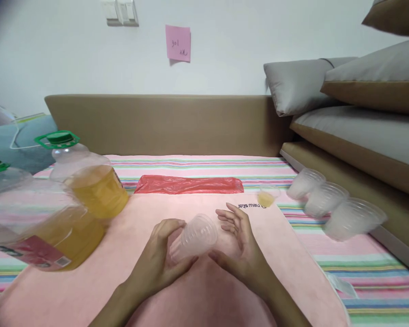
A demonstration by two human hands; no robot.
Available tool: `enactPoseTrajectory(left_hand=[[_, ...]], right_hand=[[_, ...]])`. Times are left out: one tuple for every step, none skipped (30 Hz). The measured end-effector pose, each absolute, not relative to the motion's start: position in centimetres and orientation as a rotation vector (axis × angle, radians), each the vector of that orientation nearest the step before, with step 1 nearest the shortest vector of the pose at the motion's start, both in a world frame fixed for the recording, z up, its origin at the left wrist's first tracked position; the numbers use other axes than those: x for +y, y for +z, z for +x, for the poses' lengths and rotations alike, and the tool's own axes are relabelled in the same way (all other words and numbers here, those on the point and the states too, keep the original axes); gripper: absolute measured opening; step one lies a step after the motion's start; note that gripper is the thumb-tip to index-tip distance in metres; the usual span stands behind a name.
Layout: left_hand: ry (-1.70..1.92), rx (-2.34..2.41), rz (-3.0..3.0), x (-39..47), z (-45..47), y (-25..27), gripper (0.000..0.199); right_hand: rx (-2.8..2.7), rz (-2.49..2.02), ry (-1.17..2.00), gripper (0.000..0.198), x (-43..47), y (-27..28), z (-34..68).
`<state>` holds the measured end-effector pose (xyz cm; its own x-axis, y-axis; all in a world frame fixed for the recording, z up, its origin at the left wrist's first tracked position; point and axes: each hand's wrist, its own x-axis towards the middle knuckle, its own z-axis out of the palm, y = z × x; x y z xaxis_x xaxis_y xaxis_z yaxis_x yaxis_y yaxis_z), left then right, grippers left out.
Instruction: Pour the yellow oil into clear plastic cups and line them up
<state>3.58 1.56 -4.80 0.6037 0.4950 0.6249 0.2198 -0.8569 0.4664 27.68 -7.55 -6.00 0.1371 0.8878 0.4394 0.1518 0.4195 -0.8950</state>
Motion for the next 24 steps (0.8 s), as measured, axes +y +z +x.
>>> enactPoseTrajectory(left_hand=[[1.125, 0.544, 2.542, 1.59, 3.57, -4.70, 0.065], [1.119, 0.523, 2.580, 1.61, 3.58, -4.60, 0.063], [1.101, 0.513, 2.604, 1.61, 3.61, -4.53, 0.062], [1.075, 0.508, 2.617, 1.61, 3.65, -4.47, 0.062], [1.041, 0.507, 2.626, 1.61, 3.68, -4.42, 0.062], [1.006, 0.507, 2.631, 1.61, 3.70, -4.38, 0.061], [0.975, 0.508, 2.636, 1.60, 3.71, -4.33, 0.061], [0.947, 0.508, 2.639, 1.60, 3.71, -4.28, 0.061], [0.928, 0.509, 2.639, 1.60, 3.70, -4.22, 0.061], [0.911, 0.512, 2.637, 1.60, 3.69, -4.15, 0.060], [0.896, 0.516, 2.634, 1.59, 3.67, -4.08, 0.059], [0.884, 0.517, 2.631, 1.59, 3.66, -4.02, 0.058], [0.873, 0.521, 2.626, 1.58, 3.65, -3.97, 0.057], [0.869, 0.520, 2.621, 1.57, 3.64, -3.93, 0.057], [0.871, 0.515, 2.618, 1.55, 3.65, -3.89, 0.057], [0.880, 0.504, 2.613, 1.52, 3.67, -3.87, 0.058], [0.897, 0.491, 2.606, 1.48, 3.68, -3.84, 0.060], [0.915, 0.479, 2.598, 1.43, 3.70, -3.83, 0.062], [0.935, 0.471, 2.587, 1.37, 3.71, -3.82, 0.064], [0.957, 0.465, 2.572, 1.31, 3.70, -3.85, 0.066], [0.974, 0.465, 2.552, 1.26, 3.67, -3.91, 0.068], [0.989, 0.468, 2.528, 1.21, 3.61, -4.02, 0.070], [1.001, 0.478, 2.500, 1.17, 3.54, -4.17, 0.072], [1.008, 0.497, 2.466, 1.15, 3.45, -4.37, 0.075]], right_hand=[[-1.351, -1.035, 0.698, 0.087, -7.61, -5.98, 27.64], [-1.356, -1.043, 0.697, 0.088, -7.68, -5.94, 27.63], [-1.363, -1.054, 0.700, 0.088, -7.74, -5.88, 27.65], [-1.370, -1.066, 0.705, 0.089, -7.81, -5.81, 27.71], [-1.377, -1.079, 0.712, 0.089, -7.87, -5.72, 27.80], [-1.383, -1.091, 0.722, 0.090, -7.92, -5.65, 27.90], [-1.390, -1.102, 0.733, 0.090, -7.97, -5.58, 28.02], [-1.397, -1.109, 0.741, 0.090, -8.01, -5.54, 28.14], [-1.403, -1.113, 0.745, 0.091, -8.05, -5.52, 28.25], [-1.405, -1.114, 0.746, 0.092, -8.09, -5.53, 28.35], [-1.406, -1.114, 0.754, 0.092, -8.12, -5.55, 28.43], [-1.403, -1.115, 0.764, 0.093, -8.16, -5.59, 28.49], [-1.398, -1.118, 0.780, 0.094, -8.20, -5.62, 28.54], [-1.395, -1.125, 0.798, 0.095, -8.24, -5.65, 28.57], [-1.395, -1.132, 0.815, 0.096, -8.28, -5.66, 28.58], [-1.399, -1.139, 0.833, 0.096, -8.31, -5.65, 28.58], [-1.404, -1.144, 0.845, 0.097, -8.34, -5.63, 28.57], [-1.407, -1.147, 0.857, 0.098, -8.36, -5.59, 28.56], [-1.410, -1.147, 0.869, 0.098, -8.38, -5.55, 28.54], [-1.408, -1.145, 0.877, 0.098, -8.39, -5.51, 28.53], [-1.403, -1.140, 0.884, 0.099, -8.40, -5.48, 28.52], [-1.398, -1.132, 0.888, 0.099, -8.40, -5.47, 28.52], [-1.394, -1.117, 0.888, 0.099, -8.39, -5.49, 28.54], [-1.389, -1.101, 0.888, 0.100, -8.38, -5.52, 28.56]])
